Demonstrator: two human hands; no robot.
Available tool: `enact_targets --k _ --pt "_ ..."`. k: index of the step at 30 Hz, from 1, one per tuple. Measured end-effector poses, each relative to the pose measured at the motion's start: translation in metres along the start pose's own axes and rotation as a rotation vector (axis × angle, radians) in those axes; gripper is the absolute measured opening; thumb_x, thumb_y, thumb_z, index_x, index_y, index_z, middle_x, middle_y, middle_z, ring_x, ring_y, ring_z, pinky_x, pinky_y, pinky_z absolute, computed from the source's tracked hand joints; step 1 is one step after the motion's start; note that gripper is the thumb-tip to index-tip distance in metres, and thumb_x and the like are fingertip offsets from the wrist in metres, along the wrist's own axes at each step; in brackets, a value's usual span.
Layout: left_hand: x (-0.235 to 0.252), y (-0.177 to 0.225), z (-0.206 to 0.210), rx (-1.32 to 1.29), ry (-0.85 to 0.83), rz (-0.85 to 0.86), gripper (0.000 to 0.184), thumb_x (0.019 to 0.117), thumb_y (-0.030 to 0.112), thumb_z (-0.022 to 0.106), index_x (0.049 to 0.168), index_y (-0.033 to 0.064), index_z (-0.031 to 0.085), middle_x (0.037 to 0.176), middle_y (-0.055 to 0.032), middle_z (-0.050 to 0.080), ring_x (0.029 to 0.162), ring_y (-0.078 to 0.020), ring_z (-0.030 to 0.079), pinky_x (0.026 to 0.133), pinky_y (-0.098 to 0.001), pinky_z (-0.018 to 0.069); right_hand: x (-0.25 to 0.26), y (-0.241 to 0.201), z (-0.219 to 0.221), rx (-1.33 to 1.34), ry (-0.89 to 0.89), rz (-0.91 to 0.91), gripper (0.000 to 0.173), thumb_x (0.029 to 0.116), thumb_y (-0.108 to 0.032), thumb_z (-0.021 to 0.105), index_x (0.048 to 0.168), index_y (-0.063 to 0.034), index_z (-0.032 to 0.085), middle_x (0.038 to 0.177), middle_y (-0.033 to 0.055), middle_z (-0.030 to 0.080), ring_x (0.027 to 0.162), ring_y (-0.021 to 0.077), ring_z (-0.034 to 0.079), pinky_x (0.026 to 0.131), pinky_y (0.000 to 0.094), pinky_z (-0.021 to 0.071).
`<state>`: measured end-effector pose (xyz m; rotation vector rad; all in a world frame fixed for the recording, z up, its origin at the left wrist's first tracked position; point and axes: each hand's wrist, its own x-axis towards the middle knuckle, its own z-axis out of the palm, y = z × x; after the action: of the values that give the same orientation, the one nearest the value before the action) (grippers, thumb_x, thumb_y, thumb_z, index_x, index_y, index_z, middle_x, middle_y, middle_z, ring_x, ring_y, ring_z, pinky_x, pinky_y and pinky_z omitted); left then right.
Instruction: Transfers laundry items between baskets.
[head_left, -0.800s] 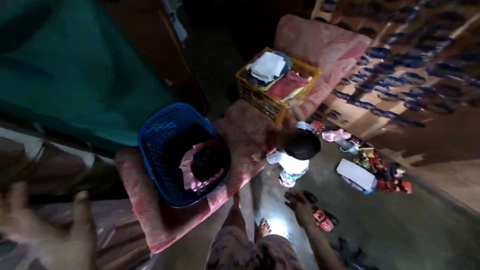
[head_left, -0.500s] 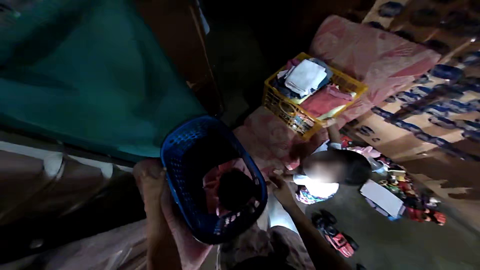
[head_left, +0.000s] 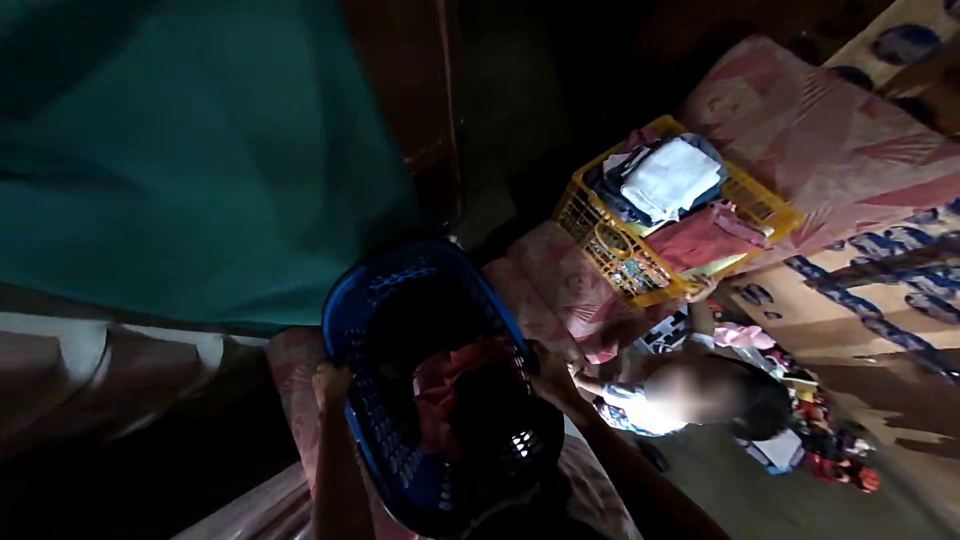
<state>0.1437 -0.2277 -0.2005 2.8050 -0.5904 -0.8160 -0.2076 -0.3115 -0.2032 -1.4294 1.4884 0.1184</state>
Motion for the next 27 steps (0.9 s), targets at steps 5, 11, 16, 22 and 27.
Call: enact_targets --k 5,11,16,22,27 --pt "-0.013 0.011 -0.023 -0.042 0.078 -0.046 0.049 0.1042 0.025 0.058 0.142 -0.0064 0.052 0.137 -0.0316 0.057 0.131 -0.0445 0.054 0.11 -0.0573 0.0403 0.022 -0.029 -0.019 -0.049 -0.045 -0.068 0.05 0.1002 -0.014 0.061 0.146 0.0009 0.048 0.13 0.0281 0.062 0.121 0.042 0.061 0.104 0.0557 0.0464" --pt "0.019 0.013 0.013 0.001 0.037 -0.137 0.054 0.1078 0.034 0.05 0.145 -0.0048 0.048 0.138 -0.0315 0.056 0.132 -0.0457 0.053 0.109 -0.0584 0.042 0.044 -0.007 -0.002 -0.02 0.037 -0.025 0.051 0.105 -0.021 0.056 0.151 -0.0029 0.044 0.131 0.0263 0.063 0.12 0.0402 0.062 0.104 0.0541 0.0468" --pt "0.024 -0.005 0.023 -0.501 0.063 -0.178 0.045 0.1044 0.026 0.059 0.135 -0.0072 0.056 0.123 -0.0278 0.062 0.109 -0.0351 0.062 0.096 -0.0503 0.0487 -0.039 0.036 0.053 0.703 0.286 0.064 0.103 0.0833 -0.004 0.078 0.16 0.0039 0.01 0.156 0.033 0.032 0.138 0.0398 0.045 0.111 0.0493 0.043" --pt "0.009 0.0 0.017 -0.571 0.03 -0.175 0.035 0.1001 0.01 0.061 0.129 -0.0096 0.056 0.116 -0.0244 0.063 0.098 -0.0267 0.062 0.089 -0.0424 0.0504 -0.062 0.052 0.078 0.787 0.215 0.21 0.066 0.0767 0.018 0.07 0.138 0.0098 0.048 0.114 0.0231 0.064 0.096 0.0236 0.065 0.084 0.0396 0.056" --pt "-0.027 -0.007 0.036 -0.682 0.086 -0.178 0.035 0.0991 0.006 0.06 0.13 -0.0102 0.054 0.112 -0.0247 0.062 0.093 -0.0271 0.061 0.084 -0.0435 0.0514 -0.035 0.06 0.02 0.56 0.173 0.193 0.056 0.074 0.016 0.071 0.127 0.0101 0.056 0.111 0.0247 0.064 0.098 0.0305 0.063 0.085 0.0482 0.0533"
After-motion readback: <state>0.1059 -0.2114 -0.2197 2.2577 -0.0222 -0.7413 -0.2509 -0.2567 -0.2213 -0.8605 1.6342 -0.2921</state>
